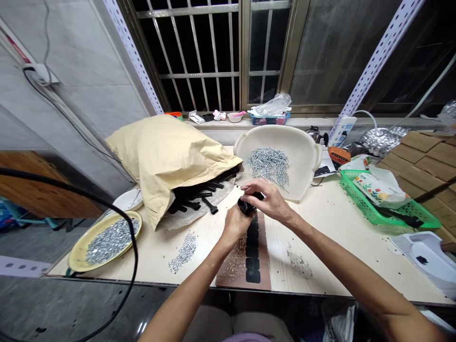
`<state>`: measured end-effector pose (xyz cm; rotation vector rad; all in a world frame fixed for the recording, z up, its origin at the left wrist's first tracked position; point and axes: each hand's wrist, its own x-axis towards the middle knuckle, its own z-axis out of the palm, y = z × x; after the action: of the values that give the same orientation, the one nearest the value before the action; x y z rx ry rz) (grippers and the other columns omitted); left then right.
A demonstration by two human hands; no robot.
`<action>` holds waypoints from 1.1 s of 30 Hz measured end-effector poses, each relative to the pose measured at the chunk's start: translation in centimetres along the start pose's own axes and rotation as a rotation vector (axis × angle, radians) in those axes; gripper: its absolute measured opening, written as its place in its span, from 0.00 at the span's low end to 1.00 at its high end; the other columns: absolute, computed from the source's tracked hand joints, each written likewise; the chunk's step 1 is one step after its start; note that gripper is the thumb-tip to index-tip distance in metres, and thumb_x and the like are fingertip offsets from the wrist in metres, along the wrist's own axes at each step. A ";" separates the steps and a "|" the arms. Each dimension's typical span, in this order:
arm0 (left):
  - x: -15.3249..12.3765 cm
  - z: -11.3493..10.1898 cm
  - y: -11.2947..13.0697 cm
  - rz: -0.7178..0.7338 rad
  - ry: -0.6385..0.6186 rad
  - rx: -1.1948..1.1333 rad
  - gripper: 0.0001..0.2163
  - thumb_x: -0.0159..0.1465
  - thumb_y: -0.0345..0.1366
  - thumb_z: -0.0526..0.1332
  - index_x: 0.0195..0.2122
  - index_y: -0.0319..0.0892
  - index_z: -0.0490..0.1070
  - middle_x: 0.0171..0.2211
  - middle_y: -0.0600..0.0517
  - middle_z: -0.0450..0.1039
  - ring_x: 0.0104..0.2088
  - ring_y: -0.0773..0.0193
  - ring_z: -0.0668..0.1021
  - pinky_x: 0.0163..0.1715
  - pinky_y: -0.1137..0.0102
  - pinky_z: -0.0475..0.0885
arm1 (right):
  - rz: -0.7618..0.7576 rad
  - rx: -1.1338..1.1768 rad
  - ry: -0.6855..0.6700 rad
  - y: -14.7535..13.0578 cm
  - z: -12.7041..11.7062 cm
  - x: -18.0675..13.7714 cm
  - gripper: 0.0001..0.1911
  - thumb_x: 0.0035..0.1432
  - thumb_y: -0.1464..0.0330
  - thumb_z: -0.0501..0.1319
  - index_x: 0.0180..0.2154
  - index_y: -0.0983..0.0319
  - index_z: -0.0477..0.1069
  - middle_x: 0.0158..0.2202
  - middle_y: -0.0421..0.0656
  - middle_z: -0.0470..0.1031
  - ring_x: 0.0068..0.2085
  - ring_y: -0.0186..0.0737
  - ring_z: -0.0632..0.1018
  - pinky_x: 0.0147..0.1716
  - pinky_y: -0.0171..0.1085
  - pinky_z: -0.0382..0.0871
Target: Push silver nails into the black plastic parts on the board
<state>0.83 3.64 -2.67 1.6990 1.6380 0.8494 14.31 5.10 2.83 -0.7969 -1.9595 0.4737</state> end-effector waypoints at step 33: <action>0.5 -0.7 1.3 0.152 -0.373 -0.749 0.21 0.53 0.45 0.66 0.44 0.39 0.72 0.40 0.47 0.75 0.44 0.58 0.74 0.45 0.68 0.68 | 0.691 0.535 0.381 3.1 4.6 -4.4 0.29 0.55 0.46 0.53 0.49 0.59 0.69 0.49 0.45 0.73 0.54 0.44 0.70 0.57 0.47 0.59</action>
<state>1.11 4.09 -1.17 1.3344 0.7965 0.9833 12.87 4.17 -4.05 -1.0961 -1.0891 1.1049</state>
